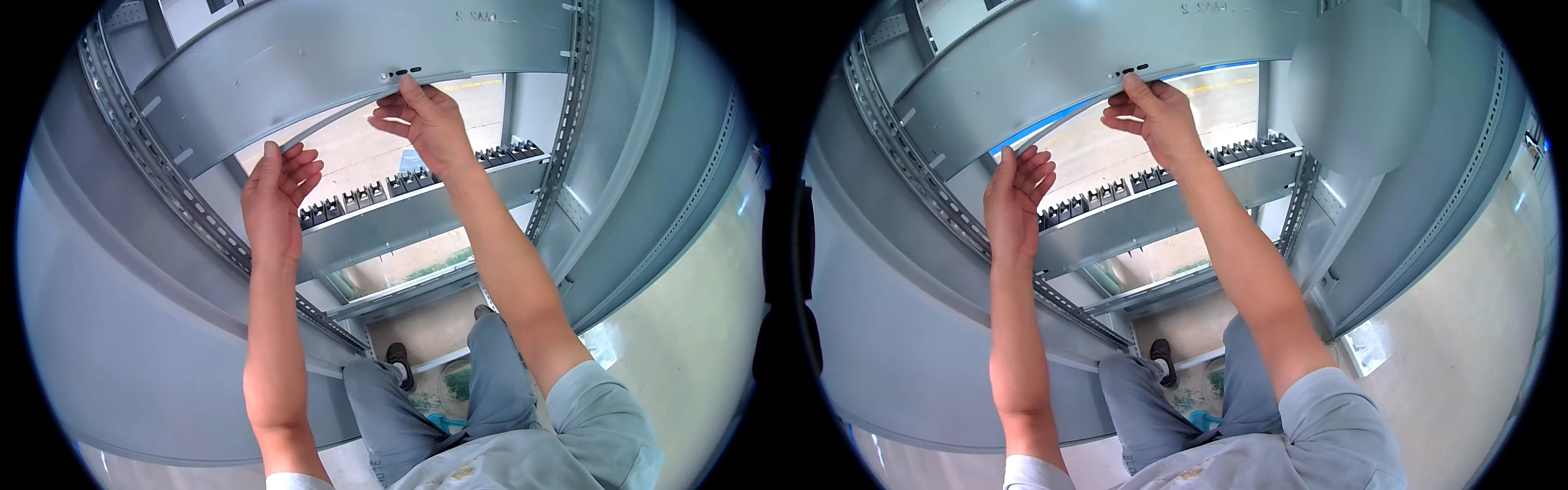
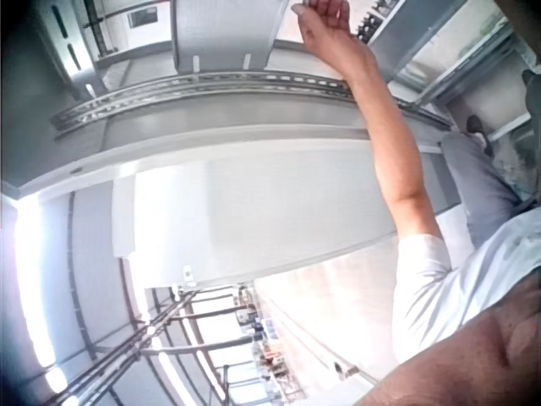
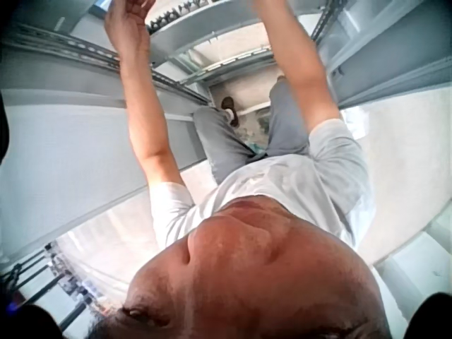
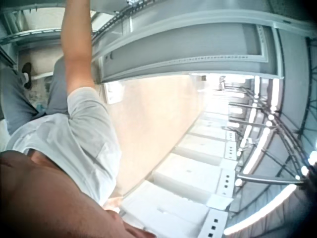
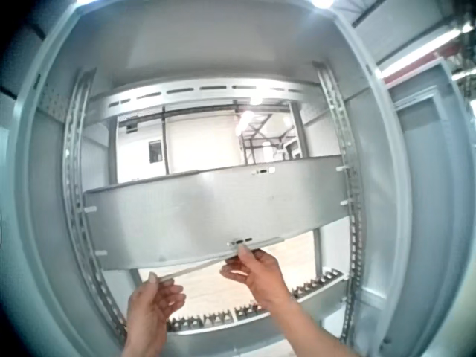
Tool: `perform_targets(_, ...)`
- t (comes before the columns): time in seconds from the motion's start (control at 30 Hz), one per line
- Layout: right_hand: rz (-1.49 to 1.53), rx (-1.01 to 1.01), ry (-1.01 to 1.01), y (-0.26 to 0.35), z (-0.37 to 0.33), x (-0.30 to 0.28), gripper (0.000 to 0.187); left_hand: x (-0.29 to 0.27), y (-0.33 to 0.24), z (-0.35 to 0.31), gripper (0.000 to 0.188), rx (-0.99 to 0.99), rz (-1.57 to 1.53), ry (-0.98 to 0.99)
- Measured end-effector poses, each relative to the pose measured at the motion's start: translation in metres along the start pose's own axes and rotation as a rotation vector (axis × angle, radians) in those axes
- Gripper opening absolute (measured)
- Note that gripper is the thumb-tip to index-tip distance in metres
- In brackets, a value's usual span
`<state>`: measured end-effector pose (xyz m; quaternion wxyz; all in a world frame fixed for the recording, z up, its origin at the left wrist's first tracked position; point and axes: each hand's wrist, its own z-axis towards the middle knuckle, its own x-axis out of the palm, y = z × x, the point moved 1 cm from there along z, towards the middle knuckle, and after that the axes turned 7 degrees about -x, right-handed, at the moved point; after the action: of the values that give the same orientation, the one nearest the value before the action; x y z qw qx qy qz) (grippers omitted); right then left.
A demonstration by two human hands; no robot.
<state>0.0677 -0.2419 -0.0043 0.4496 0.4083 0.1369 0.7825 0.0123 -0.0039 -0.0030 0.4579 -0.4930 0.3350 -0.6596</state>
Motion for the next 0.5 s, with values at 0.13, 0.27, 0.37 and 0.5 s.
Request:
perform_targets(0.13,-0.152,-0.142,0.021,-0.008,0.003,-0.006,0.041,0.0,0.001,0.008,0.047,0.03,-0.004,0.009)
perform_targets(0.27,-0.309,-0.267,-0.055,-0.014,0.0,-0.003,0.042,0.0,0.006,0.011,0.047,0.053,-0.025,0.018)
perform_targets(0.37,-0.244,-0.188,-0.149,-0.01,-0.004,0.013,0.04,-0.002,0.009,0.013,0.047,0.047,-0.036,0.023)
perform_targets(0.5,-0.221,-0.321,-0.1,-0.025,-0.001,0.01,0.045,-0.001,0.008,0.015,0.047,0.047,-0.019,0.007)
